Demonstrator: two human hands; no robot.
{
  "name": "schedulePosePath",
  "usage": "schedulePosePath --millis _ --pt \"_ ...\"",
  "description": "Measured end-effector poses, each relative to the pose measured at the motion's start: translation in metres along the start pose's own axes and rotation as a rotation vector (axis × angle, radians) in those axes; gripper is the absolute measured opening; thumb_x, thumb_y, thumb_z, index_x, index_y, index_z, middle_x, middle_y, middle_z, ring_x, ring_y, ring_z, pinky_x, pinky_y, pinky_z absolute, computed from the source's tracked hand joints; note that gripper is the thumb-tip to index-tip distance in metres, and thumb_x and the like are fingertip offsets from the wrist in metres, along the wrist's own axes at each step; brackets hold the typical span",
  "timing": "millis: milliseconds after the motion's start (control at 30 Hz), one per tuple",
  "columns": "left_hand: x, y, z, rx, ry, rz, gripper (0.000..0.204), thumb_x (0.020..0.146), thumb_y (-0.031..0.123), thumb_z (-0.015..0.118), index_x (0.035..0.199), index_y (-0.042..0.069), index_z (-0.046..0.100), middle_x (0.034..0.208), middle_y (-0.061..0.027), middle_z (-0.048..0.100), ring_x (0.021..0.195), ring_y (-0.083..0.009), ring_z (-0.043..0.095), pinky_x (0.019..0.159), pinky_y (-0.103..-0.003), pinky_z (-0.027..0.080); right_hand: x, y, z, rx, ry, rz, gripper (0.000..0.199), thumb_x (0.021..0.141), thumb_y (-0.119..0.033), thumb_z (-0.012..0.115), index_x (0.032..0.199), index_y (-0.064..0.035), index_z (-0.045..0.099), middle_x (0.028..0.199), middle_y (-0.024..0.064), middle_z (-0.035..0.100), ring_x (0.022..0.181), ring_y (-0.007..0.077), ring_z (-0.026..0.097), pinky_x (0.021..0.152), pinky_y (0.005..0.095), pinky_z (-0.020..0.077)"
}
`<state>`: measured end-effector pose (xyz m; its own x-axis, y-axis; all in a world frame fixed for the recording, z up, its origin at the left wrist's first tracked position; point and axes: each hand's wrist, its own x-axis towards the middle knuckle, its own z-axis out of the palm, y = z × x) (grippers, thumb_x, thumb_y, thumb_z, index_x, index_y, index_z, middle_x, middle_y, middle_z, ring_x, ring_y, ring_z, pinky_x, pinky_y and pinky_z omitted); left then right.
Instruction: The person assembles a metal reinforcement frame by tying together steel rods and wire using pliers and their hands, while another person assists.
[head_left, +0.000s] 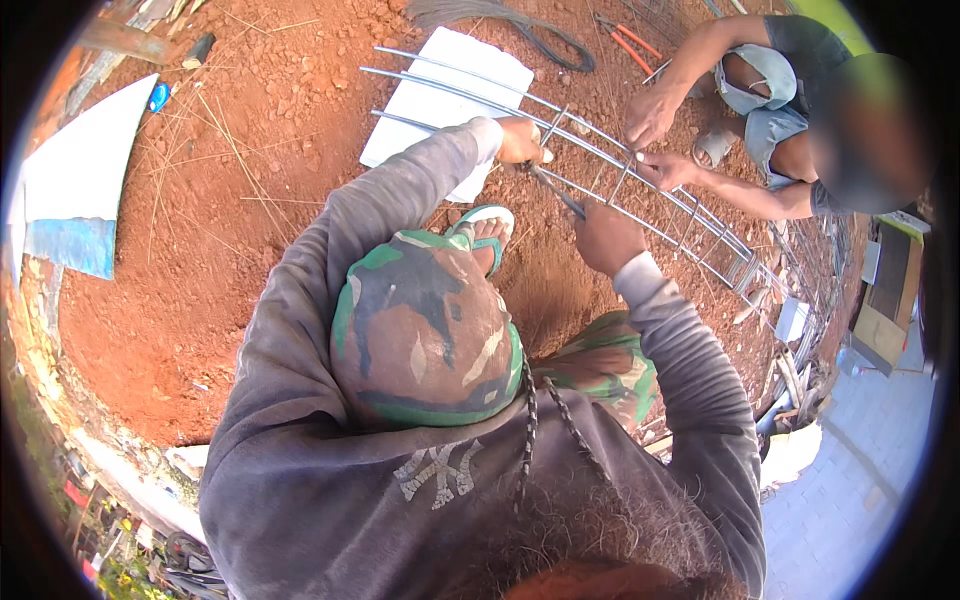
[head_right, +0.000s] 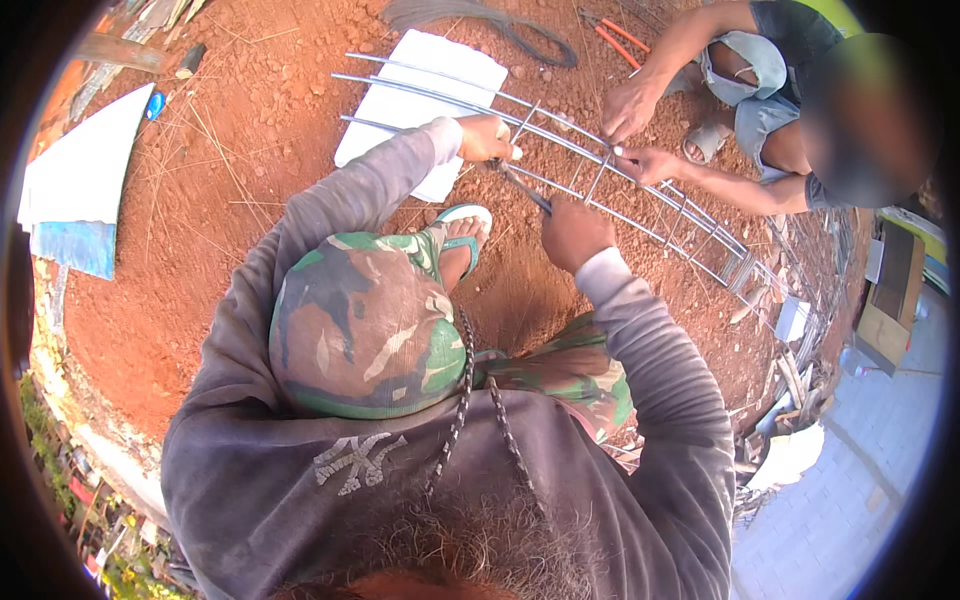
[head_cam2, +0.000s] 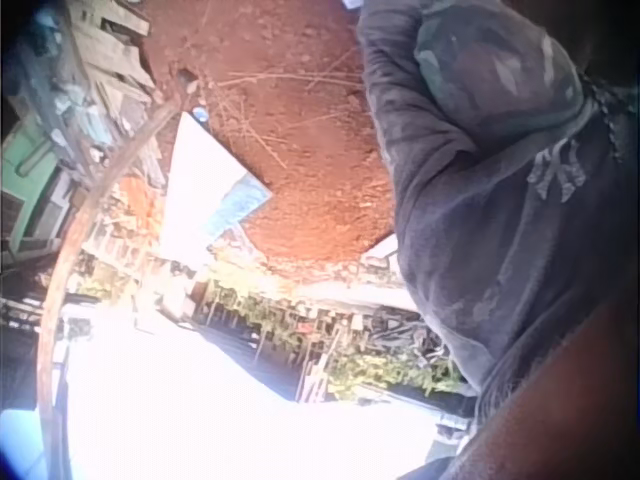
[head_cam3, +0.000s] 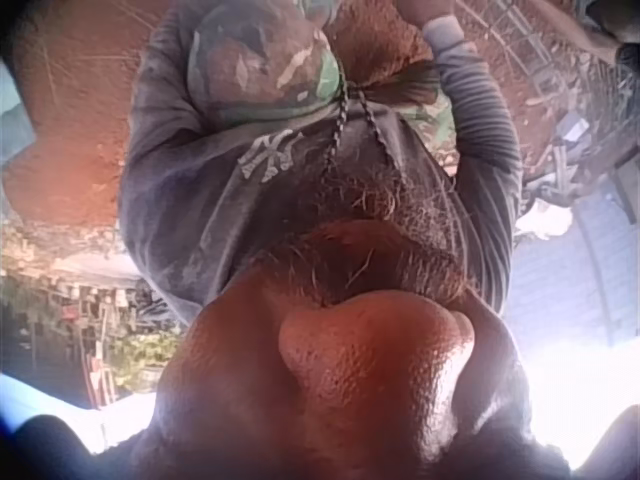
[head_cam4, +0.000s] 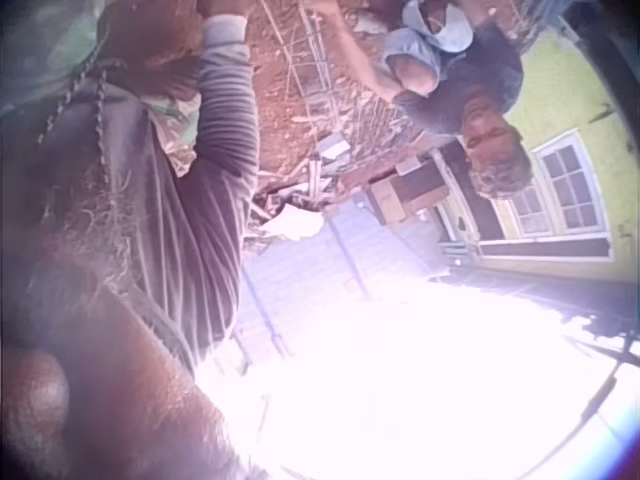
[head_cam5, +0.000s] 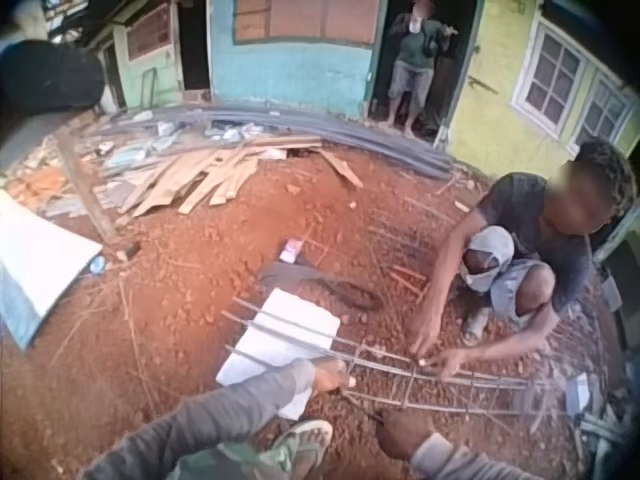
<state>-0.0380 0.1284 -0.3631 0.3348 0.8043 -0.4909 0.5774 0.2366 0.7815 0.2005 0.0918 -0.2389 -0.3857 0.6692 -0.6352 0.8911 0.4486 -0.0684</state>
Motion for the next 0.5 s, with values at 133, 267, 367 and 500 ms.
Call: schedulePosePath --millis 133,267,367,500 --pt "0.001 -0.001 -0.001 0.071 0.048 0.004 0.052 0.097 0.052 0.067 0.093 0.0 0.073 0.086 -0.0153 0.073 0.081 -0.0279 0.069 0.079 -0.043 0.052 0.005 -0.001 0.007 0.094 -0.042 0.036 0.049 0.103 -0.044 0.053 0.116 -0.0002 0.069 0.105 0.0267 0.074 0.103 0.0459 0.072 0.092 0.0534 0.0546" --pt "-0.002 0.01 0.001 0.063 0.054 0.008 0.052 0.097 0.052 0.067 0.09 0.001 0.072 0.084 -0.017 0.071 0.08 -0.0295 0.068 0.077 -0.044 0.05 0.015 0.022 0.031 1.121 -0.508 0.158 0.037 0.094 -0.045 0.075 0.091 -0.0089 0.065 0.068 0.0075 0.066 0.059 0.0237 0.067 0.054 0.0368 0.0537" --pt "-0.002 0.011 0.001 0.059 0.059 0.019 0.051 0.097 0.05 0.066 0.089 0.0 0.071 0.084 -0.0175 0.071 0.079 -0.0303 0.068 0.076 -0.044 0.051 0.013 0.025 0.057 1.421 -0.633 0.169 0.036 0.09 -0.041 0.082 0.098 -0.0129 0.06 0.066 -0.0011 0.06 0.052 0.0136 0.059 0.048 0.0297 0.0483" --pt "-0.006 0.004 0.0 0.106 0.076 0.027 0.05 0.097 0.049 0.066 0.093 -0.001 0.071 0.086 -0.0183 0.071 0.081 -0.0319 0.07 0.077 -0.046 0.052 -0.007 -0.004 0.053 1.155 -0.273 0.104 0.042 0.09 -0.039 0.08 0.109 -0.0068 0.063 0.075 0.0067 0.066 0.06 0.0209 0.065 0.056 0.0349 0.0536"
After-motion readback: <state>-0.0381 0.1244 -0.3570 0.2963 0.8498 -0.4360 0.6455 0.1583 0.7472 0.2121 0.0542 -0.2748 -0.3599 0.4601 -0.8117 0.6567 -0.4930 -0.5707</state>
